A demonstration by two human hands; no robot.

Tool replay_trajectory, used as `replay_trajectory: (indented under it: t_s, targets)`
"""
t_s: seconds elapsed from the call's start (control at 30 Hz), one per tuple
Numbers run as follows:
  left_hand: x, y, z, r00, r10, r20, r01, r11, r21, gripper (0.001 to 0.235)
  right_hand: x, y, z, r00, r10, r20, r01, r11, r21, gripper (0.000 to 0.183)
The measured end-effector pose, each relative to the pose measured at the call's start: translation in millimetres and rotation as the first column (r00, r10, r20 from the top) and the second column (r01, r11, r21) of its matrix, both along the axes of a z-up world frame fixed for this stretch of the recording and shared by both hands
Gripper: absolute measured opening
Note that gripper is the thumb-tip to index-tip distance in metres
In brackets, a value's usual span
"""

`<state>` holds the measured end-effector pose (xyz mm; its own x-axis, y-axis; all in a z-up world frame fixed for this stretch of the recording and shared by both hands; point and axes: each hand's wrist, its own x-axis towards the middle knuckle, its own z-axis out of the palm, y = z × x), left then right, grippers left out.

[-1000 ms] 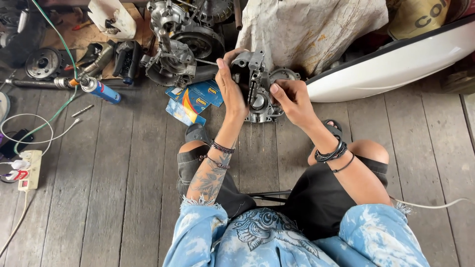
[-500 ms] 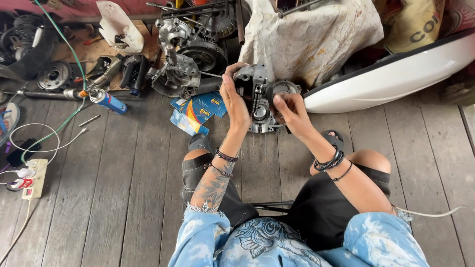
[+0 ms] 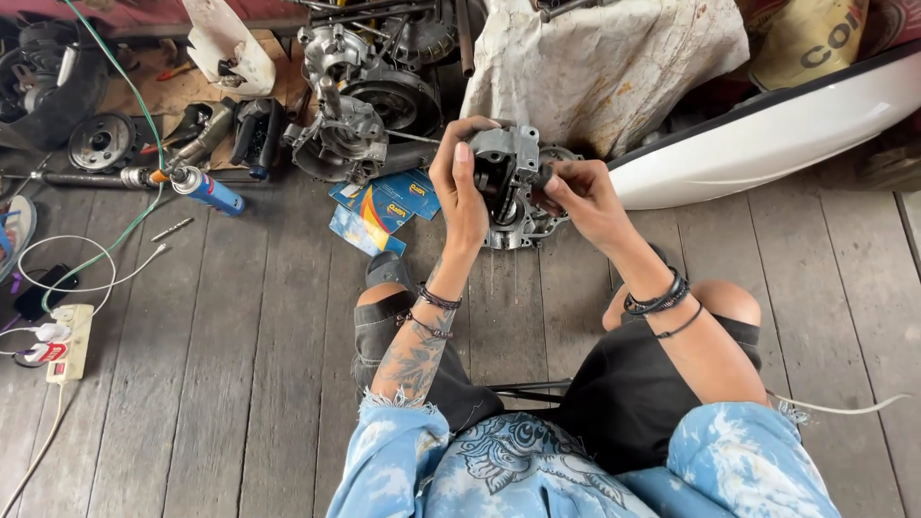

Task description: Assembling and adjusting internal components of a motorcycle engine part while sitting on the floor.

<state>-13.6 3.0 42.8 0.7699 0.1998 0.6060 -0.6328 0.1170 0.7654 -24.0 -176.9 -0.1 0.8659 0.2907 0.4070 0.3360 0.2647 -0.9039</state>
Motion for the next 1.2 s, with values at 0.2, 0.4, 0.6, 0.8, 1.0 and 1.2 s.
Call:
replay_trajectory:
  t_s: [0.2,0.4,0.6,0.8,1.0,1.2]
  targets:
    - [-2.3,-1.6,0.2,1.0,-0.022,0.012,0.022,0.999,-0.024,0.05,-7.1,5.7,31.8,0.994,0.009,0.109,0.001,0.996,-0.09,0.043]
    - [0.0,-3.4,-4.3,1.0,-0.019,-0.014,0.018,0.999,-0.04,0.046,9.3,2.0,19.5,0.994,0.031,0.104,-0.021,0.995,-0.096,0.041]
    - [5.5,-1.5,-8.0,0.995,-0.098,-0.022,0.093,0.98,-0.177,0.052,6.7,5.4,10.6,0.994,0.008,0.11,0.007,0.991,-0.134,0.037]
    - [-0.7,2.4,3.3,0.991,-0.129,-0.023,0.124,0.98,-0.153,0.056,-2.4,11.3,13.1,0.995,0.064,0.072,-0.054,0.989,-0.139,0.038]
    - [14.9,-1.4,-15.0,0.967,-0.251,-0.037,0.222,0.907,-0.358,0.045,-14.1,8.9,45.2,0.998,-0.017,0.058,0.032,0.962,-0.271,0.062]
    - [-0.2,-5.9,7.3,0.984,-0.166,-0.068,0.147,0.964,-0.22,0.044,-12.1,15.8,36.1,0.969,-0.151,0.198,0.195,0.954,-0.226,0.056]
